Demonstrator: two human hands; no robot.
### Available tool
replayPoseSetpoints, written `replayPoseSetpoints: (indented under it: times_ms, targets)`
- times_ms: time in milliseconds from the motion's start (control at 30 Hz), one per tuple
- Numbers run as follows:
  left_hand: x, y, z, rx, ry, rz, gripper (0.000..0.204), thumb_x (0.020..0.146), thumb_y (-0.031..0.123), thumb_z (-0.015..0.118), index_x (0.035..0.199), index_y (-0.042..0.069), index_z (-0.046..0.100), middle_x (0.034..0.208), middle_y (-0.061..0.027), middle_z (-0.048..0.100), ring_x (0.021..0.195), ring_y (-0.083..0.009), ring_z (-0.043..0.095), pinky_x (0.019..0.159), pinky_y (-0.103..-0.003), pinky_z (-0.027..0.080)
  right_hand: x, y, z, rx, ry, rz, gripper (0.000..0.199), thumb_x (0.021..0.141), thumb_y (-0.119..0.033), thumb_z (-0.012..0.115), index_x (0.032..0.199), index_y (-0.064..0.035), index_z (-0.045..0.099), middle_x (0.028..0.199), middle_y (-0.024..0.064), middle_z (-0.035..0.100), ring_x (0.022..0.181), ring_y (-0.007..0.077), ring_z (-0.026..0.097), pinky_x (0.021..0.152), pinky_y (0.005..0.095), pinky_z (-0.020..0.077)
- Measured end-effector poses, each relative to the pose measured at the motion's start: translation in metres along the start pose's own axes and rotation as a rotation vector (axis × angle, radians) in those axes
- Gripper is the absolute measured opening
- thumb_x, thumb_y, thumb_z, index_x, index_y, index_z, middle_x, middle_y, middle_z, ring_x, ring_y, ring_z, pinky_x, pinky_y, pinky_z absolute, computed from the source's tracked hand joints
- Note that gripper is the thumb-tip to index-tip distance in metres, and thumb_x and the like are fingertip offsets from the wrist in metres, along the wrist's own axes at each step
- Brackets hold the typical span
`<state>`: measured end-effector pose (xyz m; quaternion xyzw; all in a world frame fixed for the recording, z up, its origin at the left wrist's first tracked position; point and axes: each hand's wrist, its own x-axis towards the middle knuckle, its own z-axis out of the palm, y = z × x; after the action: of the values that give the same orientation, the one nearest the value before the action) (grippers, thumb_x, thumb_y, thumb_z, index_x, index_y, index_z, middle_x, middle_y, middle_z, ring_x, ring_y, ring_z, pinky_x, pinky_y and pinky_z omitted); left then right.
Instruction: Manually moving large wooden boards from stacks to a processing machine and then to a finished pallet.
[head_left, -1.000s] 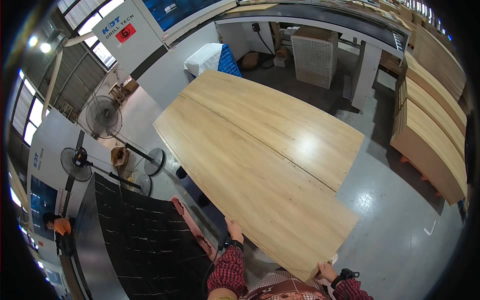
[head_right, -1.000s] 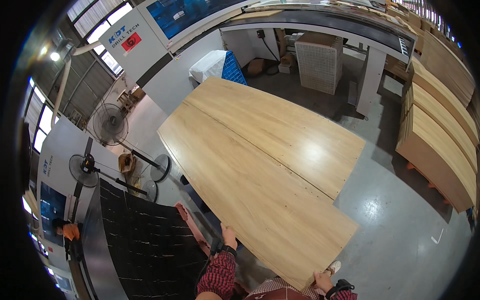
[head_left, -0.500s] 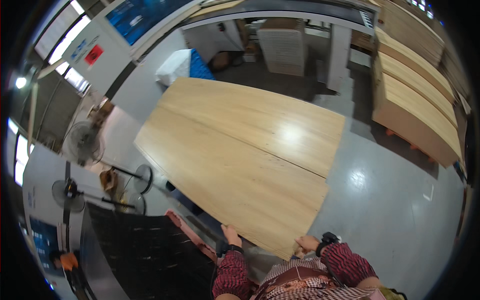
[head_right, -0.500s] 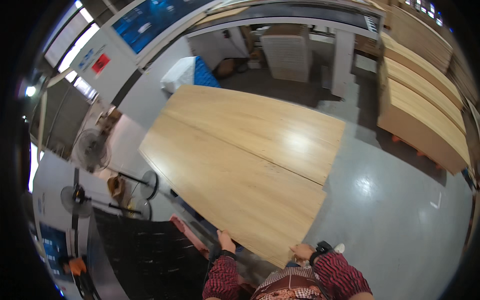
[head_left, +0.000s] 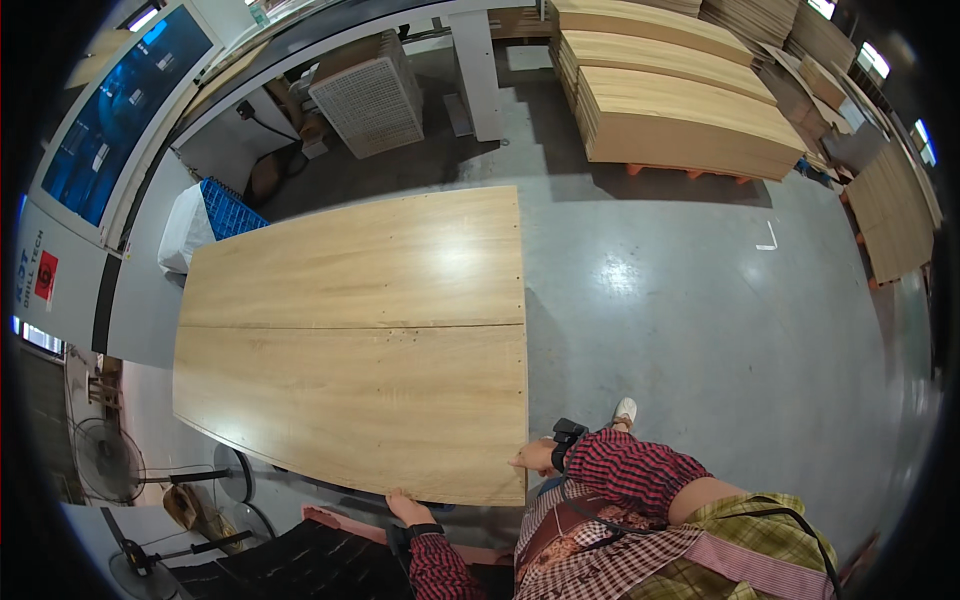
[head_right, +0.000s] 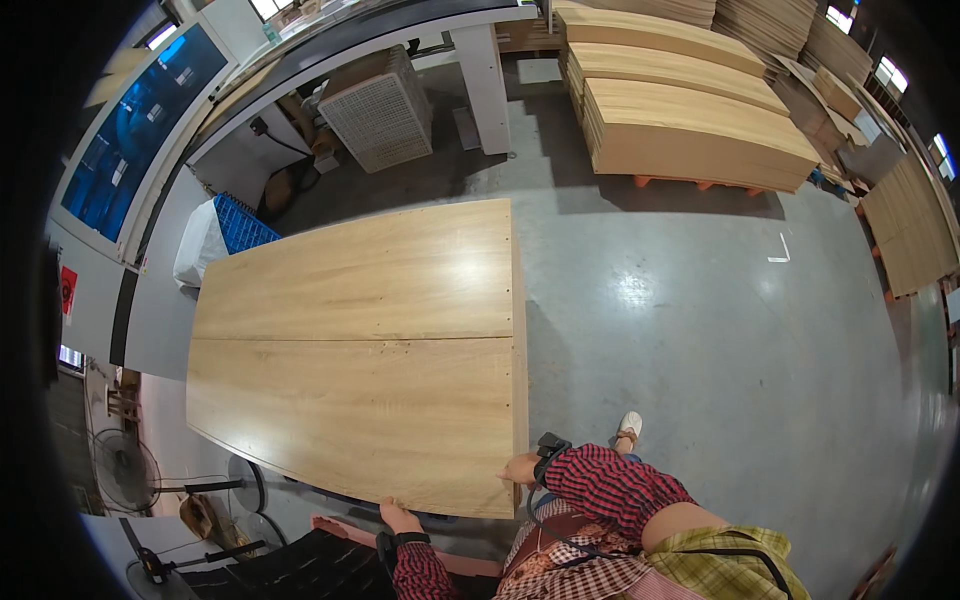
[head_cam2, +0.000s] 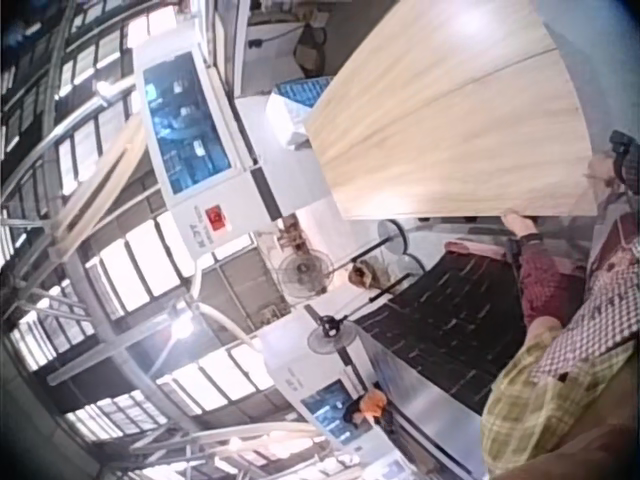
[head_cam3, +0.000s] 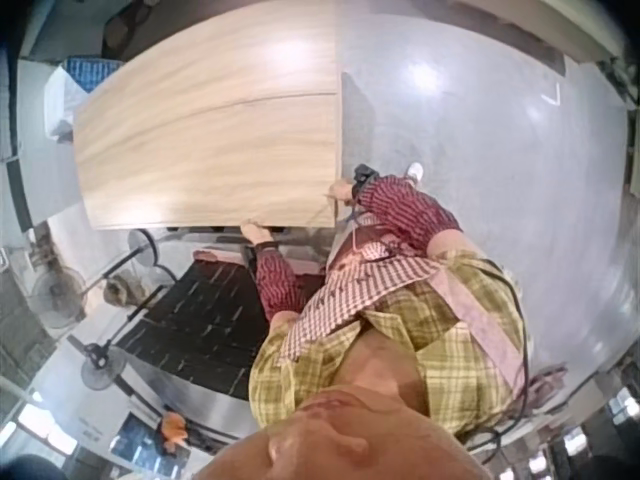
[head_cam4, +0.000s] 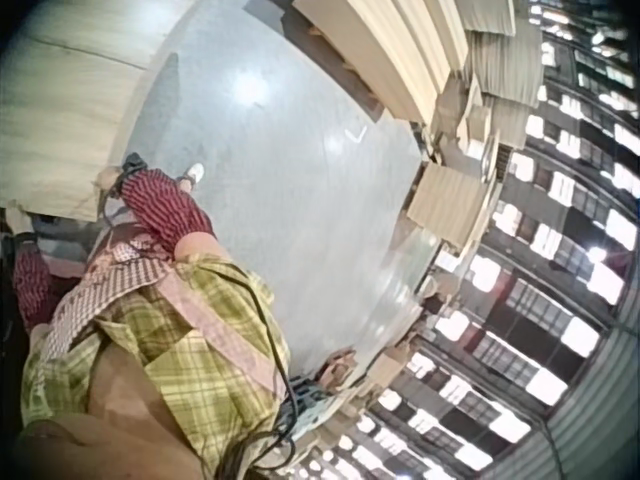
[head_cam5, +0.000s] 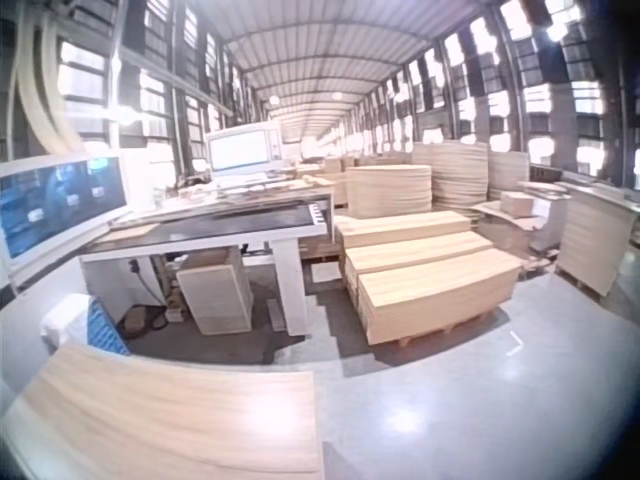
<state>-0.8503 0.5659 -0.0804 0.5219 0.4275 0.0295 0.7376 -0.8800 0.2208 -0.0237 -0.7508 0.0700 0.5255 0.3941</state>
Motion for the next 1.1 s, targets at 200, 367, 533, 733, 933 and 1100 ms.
replayPoseSetpoints:
  times_ms: [200, 367, 533, 733, 933, 1100]
  targets:
    - [-0.002, 0.002, 0.004, 0.061, 0.075, -0.024, 0.022, 0.080, 0.006, 0.042, 0.102, 0.003, 0.044, 0.095, -0.0066, 0.048, 0.078, -0.0175, 0.046, 0.068, -0.031, 0.040, 0.013, 0.008, 0.009, -0.002, -0.005, -0.024, 0.060, 0.087, -0.054, 0.035, 0.102, -0.0018, 0.059, 0.063, 0.0116, 0.061, 0.053, 0.0205, 0.061, 0.050, 0.0303, 0.0495]
    - [-0.004, 0.005, -0.002, 0.120, 0.138, 0.009, 0.016, 0.081, 0.010, 0.044, 0.097, 0.005, 0.045, 0.086, -0.0040, 0.047, 0.074, -0.0157, 0.045, 0.068, -0.030, 0.038, 0.006, 0.014, 0.005, -0.007, 0.012, -0.133, 0.063, 0.083, -0.059, 0.039, 0.094, -0.0008, 0.061, 0.062, 0.0094, 0.060, 0.054, 0.0196, 0.061, 0.048, 0.0292, 0.0484]
    - [-0.022, 0.014, 0.020, 0.063, 0.155, -0.068, 0.012, 0.083, 0.017, 0.044, 0.090, 0.007, 0.044, 0.077, -0.0021, 0.043, 0.064, -0.0138, 0.041, 0.058, -0.028, 0.033, 0.011, 0.023, 0.015, 0.002, 0.153, -0.173, 0.066, 0.081, -0.063, 0.040, 0.076, -0.0012, 0.063, 0.063, 0.0098, 0.061, 0.055, 0.0185, 0.061, 0.054, 0.0312, 0.0470]
    - [-0.025, 0.010, 0.024, 0.061, 0.219, -0.028, 0.013, 0.080, 0.019, 0.046, 0.087, 0.008, 0.044, 0.074, -0.0016, 0.045, 0.064, -0.0145, 0.045, 0.056, -0.029, 0.036, 0.025, 0.034, 0.020, 0.022, 0.207, -0.284, 0.064, 0.082, -0.060, 0.041, 0.076, -0.0007, 0.064, 0.061, 0.0128, 0.061, 0.061, 0.0257, 0.062, 0.061, 0.0364, 0.0469]
    - [-0.018, 0.013, 0.042, 0.234, 0.064, -0.060, 0.013, 0.081, 0.020, 0.044, 0.077, 0.009, 0.049, 0.069, -0.0021, 0.050, 0.059, -0.0180, 0.048, 0.053, -0.032, 0.041, 0.046, 0.060, 0.008, -0.114, 0.311, -0.552, 0.066, 0.081, -0.062, 0.039, 0.079, -0.0004, 0.064, 0.064, 0.0163, 0.060, 0.061, 0.0275, 0.061, 0.061, 0.0378, 0.0461]
    - [0.026, -0.025, 0.031, 0.674, 0.072, 0.258, 0.013, 0.077, 0.016, 0.049, 0.078, 0.004, 0.054, 0.078, -0.0110, 0.056, 0.067, -0.0257, 0.055, 0.057, -0.035, 0.043, 0.004, 0.076, -0.083, -0.126, -0.034, -0.321, 0.068, 0.080, -0.064, 0.038, 0.082, -0.0005, 0.063, 0.069, 0.0178, 0.061, 0.066, 0.0300, 0.059, 0.065, 0.0404, 0.0453]
